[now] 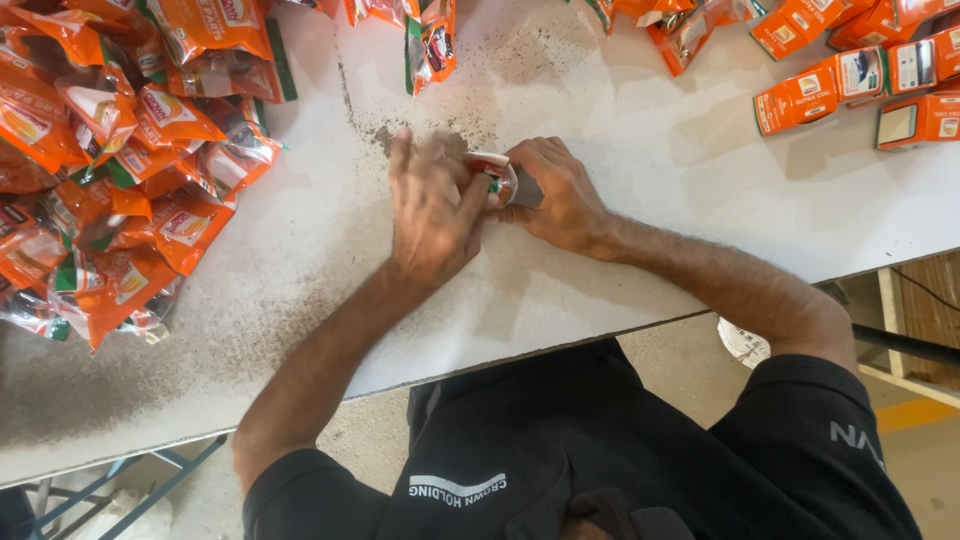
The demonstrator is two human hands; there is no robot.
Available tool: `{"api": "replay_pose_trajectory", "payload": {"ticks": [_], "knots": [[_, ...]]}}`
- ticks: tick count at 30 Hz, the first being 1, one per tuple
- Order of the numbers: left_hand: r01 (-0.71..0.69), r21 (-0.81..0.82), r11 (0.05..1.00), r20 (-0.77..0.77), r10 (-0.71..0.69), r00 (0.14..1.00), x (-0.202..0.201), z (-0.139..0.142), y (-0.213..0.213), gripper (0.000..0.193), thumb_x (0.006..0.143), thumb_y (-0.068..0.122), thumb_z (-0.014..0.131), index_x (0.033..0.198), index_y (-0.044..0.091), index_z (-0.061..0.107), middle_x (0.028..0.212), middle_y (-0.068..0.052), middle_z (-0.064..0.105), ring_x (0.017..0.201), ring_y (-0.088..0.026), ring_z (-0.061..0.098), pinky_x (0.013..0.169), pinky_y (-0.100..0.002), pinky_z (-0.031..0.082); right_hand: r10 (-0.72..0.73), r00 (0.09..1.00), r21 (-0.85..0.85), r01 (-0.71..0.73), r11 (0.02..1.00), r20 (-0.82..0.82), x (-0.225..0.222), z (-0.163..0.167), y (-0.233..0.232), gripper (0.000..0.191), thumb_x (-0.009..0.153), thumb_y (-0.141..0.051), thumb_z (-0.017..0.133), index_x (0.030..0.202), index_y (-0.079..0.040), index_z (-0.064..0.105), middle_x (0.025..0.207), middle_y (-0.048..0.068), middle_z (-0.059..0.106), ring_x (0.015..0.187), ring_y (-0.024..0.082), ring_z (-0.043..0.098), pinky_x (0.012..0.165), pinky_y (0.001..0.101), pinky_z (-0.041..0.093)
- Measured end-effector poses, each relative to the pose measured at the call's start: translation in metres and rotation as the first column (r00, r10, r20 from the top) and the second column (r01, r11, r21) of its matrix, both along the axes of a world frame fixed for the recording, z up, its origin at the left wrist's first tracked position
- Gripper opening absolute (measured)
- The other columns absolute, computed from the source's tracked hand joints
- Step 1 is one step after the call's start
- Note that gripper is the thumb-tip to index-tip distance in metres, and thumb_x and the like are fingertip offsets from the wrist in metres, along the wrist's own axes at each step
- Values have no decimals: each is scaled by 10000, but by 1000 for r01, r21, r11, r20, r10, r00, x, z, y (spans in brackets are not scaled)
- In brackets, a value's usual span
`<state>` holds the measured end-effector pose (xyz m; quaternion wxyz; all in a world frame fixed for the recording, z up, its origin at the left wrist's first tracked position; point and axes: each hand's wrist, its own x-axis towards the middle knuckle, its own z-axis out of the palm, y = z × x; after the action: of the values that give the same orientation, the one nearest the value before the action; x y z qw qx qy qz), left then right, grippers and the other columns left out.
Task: The person picks up small orange sachets from a pile on the table and places them one at a time into small orange cardboard boxes, folding the flaps closed. Filled boxes are set aside on the table while empty boxes are opened and loaded with more sachets.
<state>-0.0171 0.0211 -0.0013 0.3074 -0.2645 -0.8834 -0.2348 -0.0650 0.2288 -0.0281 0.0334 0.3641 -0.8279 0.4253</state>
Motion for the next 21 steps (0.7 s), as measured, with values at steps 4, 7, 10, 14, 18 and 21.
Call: {"api": "replay_pose_trajectory", "payload": {"ticks": [4,7,10,14,18,21], "knots": [[-211,269,940,254,142,957,-2,-2,10,347,827,77,765,1137,50,612,1192,-195,511,1033,-385,541,925,-508,471,4,1000,-12,-5,1000,-31,2,0,1,610,756,-232,950,1207,-16,601,1145,146,658,1059,366,629,909,451,516],[-351,516,781,631,-69,773,-7,-10,8,474,862,62,731,1263,-31,496,1151,-122,547,741,-191,594,678,-346,525,-4,999,17,5,1000,-32,5,-2,0,623,741,-228,958,1196,-10,594,1159,149,658,1065,381,640,909,471,528],[-289,577,764,628,-189,755,-14,-24,8,191,938,10,659,1121,5,605,878,-54,696,670,-121,649,578,-285,525,-81,996,-69,83,994,31,12,-3,-2,734,780,-238,944,1315,40,525,1240,179,640,1117,384,660,926,455,550],[-193,633,750,483,-188,855,-14,-37,12,93,999,-14,632,1073,13,581,859,-64,671,722,-113,647,622,-273,531,-15,994,-69,8,998,-106,12,2,-5,602,825,-159,911,1294,-11,565,1267,149,678,1157,365,682,964,434,576],[-185,667,722,596,-368,714,-11,-32,-3,150,965,13,634,1099,-4,568,891,-84,625,662,-118,579,552,-263,478,41,970,58,-27,998,-241,9,13,-5,590,807,-113,869,1312,6,590,1235,169,680,1117,364,678,932,446,574],[-204,901,383,434,-796,422,-15,-24,-26,365,883,24,562,1246,47,600,1026,-50,691,833,-104,668,726,-248,589,47,946,148,2,989,-322,11,17,-6,553,819,-122,858,1290,17,605,1188,192,671,1072,366,671,889,454,570]]}}
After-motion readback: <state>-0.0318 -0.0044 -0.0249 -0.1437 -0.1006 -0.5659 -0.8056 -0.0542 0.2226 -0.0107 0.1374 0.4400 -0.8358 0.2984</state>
